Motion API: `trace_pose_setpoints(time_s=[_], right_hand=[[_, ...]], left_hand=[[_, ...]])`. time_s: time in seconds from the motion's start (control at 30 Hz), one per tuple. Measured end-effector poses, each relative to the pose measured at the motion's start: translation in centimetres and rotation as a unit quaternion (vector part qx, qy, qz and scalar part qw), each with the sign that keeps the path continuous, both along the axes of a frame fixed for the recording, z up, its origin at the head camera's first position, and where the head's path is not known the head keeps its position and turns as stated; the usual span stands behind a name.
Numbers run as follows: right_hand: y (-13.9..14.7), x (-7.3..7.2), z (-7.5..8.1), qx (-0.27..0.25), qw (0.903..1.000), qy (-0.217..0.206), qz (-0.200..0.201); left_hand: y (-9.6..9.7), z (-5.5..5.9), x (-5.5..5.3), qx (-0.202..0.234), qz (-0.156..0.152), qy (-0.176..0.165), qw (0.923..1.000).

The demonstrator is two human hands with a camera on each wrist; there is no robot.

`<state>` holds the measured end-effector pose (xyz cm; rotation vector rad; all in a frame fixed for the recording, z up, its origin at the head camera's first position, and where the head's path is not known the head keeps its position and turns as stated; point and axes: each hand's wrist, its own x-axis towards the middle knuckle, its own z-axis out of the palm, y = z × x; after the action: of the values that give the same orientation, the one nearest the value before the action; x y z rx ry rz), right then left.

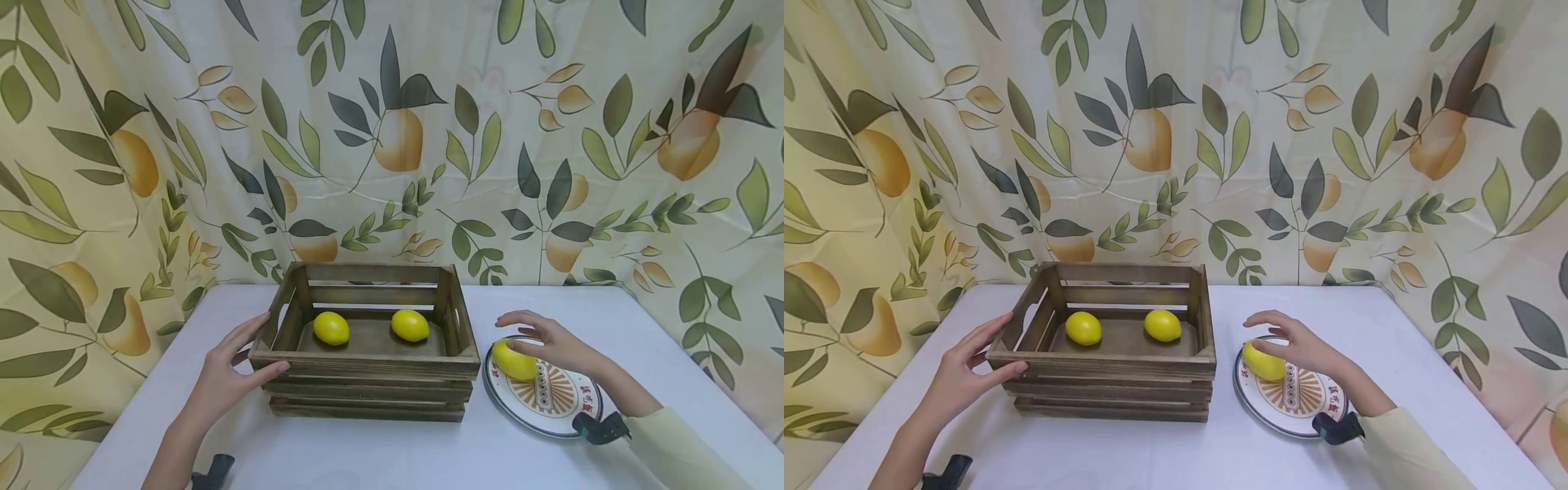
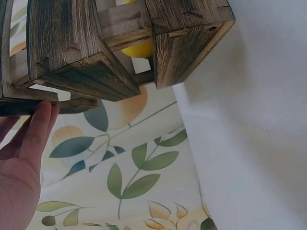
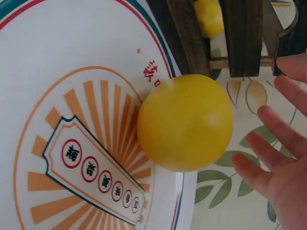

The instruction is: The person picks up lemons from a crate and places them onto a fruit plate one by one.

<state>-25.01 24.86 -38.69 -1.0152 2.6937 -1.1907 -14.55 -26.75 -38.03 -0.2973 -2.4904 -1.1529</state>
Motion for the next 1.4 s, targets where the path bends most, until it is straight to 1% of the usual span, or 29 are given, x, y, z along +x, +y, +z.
trace_pose_setpoints(time_s=[0.2, 0.3, 0.53, 0.67, 0.77, 0.87, 1.0, 1.1, 1.3, 1.4], right_hand=[[-0.8, -0.3, 1.6, -0.054, 0.9981, 0.031, 0.004], [-1.2, -0.5, 2.6, -0.072, 0.9968, 0.033, 0.012], [-2.5, -0.5, 5.0, -0.087, 0.994, 0.033, 0.058], [-3.4, -0.3, 6.5, -0.105, 0.991, 0.032, 0.076], [-4.2, -0.1, 7.5, -0.113, 0.988, 0.043, 0.096], [-5.1, -0.1, 8.5, -0.12, 0.9828, 0.052, 0.13], [-6.2, -0.4, 9.6, -0.13, 0.9761, 0.052, 0.166], [-7.1, -1.0, 10.5, -0.133, 0.9729, 0.057, 0.18], [-9.1, -2.1, 12.3, -0.165, 0.9612, 0.066, 0.211], [-9.9, -2.4, 12.9, -0.167, 0.9607, 0.068, 0.211]], left_hand=[[-0.2, 0.1, 0.1, 0.003, -0.001, 0.006, 1.0], [-0.3, 0.1, 0.2, 0.004, 0.0, 0.005, 1.0], [-0.2, 0.0, 0.7, 0.004, 0.0, -0.005, 1.0], [-0.1, 0.0, 0.7, 0.011, -0.005, -0.009, 0.9999], [-0.1, 0.0, 0.5, 0.013, -0.009, -0.01, 0.9998], [-0.1, -0.1, 0.5, 0.016, -0.012, -0.009, 0.9998], [-0.2, -0.2, 0.3, 0.015, -0.009, -0.006, 0.9998], [-0.2, -0.2, 0.2, 0.012, -0.009, -0.003, 0.9999], [-0.1, -0.1, 0.0, 0.015, -0.015, 0.005, 0.9998], [-0.1, -0.2, -0.2, 0.016, -0.018, 0.007, 0.9997]])
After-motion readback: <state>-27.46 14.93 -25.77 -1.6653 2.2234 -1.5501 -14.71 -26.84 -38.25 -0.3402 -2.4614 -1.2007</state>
